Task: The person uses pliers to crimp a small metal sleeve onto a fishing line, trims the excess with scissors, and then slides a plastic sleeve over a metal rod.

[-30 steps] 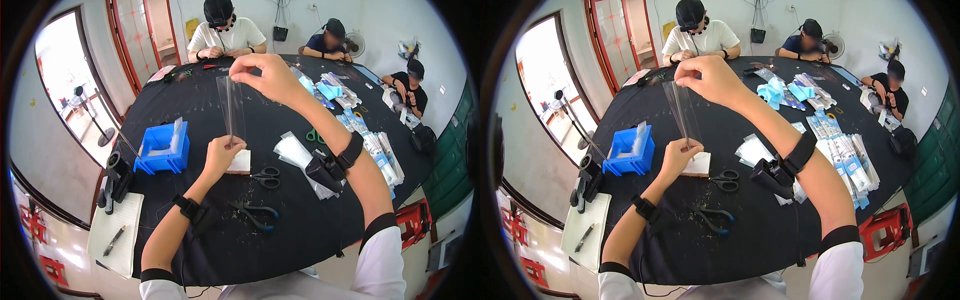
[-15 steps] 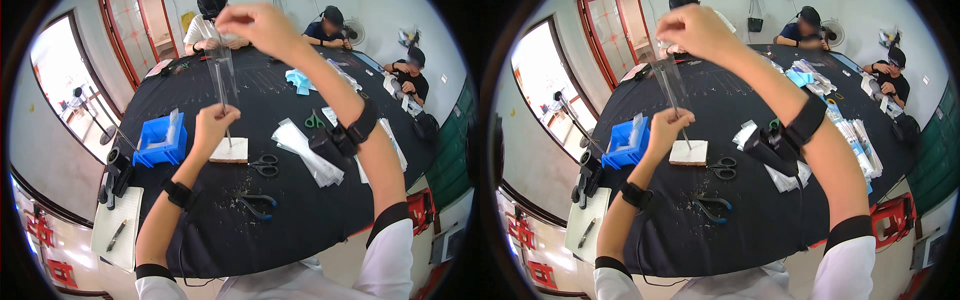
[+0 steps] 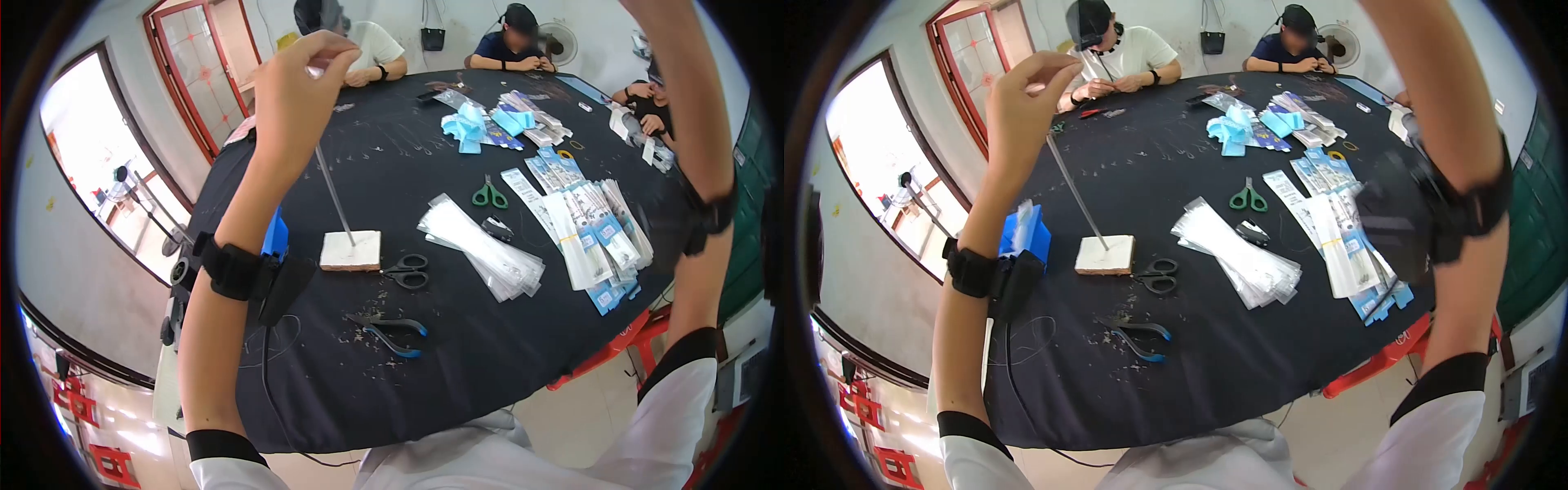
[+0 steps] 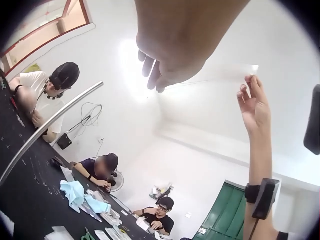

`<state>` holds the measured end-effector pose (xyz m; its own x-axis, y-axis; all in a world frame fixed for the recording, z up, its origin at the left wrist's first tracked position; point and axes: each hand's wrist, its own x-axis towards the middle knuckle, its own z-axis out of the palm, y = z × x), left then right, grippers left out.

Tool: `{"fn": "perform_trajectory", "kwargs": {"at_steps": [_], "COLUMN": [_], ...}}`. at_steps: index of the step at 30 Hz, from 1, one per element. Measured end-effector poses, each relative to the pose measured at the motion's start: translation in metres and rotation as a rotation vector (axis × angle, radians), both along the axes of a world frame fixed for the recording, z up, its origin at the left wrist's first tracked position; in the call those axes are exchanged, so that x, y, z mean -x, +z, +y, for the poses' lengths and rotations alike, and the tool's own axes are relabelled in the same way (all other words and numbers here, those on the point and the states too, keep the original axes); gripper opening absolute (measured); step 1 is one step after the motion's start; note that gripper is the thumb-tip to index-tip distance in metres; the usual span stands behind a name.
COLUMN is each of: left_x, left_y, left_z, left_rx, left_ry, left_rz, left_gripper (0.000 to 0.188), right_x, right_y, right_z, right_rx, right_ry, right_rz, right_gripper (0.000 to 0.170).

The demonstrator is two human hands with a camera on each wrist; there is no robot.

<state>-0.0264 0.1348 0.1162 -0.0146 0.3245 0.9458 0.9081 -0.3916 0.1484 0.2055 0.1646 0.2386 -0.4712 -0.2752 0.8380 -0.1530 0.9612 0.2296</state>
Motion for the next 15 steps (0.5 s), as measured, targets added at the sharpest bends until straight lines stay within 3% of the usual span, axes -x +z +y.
{"fn": "perform_trajectory", "kwargs": {"at_steps": [1,4,6,8,10,11,12,14,15], "left_x": [-0.011,-0.027,-0.038,-0.04,-0.034,-0.029,-0.027,-0.027,-0.029], "left_y": [-0.01,-0.053,-0.08,-0.108,-0.137,-0.148,-0.156,-0.167,-0.162], "left_z": [0.003,0.026,0.037,0.048,0.057,0.056,0.056,0.041,0.029], "left_rx": [0.095,0.221,0.343,0.616,0.763,0.933,1.144,1.195,1.213], "left_ry": [-0.012,-0.044,-0.03,-0.16,-0.266,-0.193,0.002,0.157,0.081], "left_rz": [-0.106,-0.071,-0.06,-0.211,-0.195,-0.091,0.036,0.074,0.009], "left_gripper": [0.015,0.012,0.011,0.025,0.047,0.074,0.088,0.093,0.09], "right_x": [-0.021,-0.077,-0.076,-0.085,-0.084,-0.084,-0.083,-0.082,-0.086], "right_y": [-0.01,-0.062,-0.112,-0.153,-0.201,-0.222,-0.243,-0.294,-0.309], "right_z": [-0.004,0.02,0.022,0.03,0.042,0.045,0.048,0.062,0.065], "right_rx": [-0.017,0.272,0.22,0.417,0.417,0.464,0.513,0.565,0.615], "right_ry": [-0.074,-0.329,-0.248,-0.22,-0.177,-0.191,-0.202,-0.213,-0.236], "right_rz": [-0.067,-0.182,-0.175,-0.242,-0.187,-0.207,-0.228,-0.221,-0.344], "right_gripper": [0.015,0.007,0.005,0.006,0.008,0.009,0.01,0.005,0.004]}}
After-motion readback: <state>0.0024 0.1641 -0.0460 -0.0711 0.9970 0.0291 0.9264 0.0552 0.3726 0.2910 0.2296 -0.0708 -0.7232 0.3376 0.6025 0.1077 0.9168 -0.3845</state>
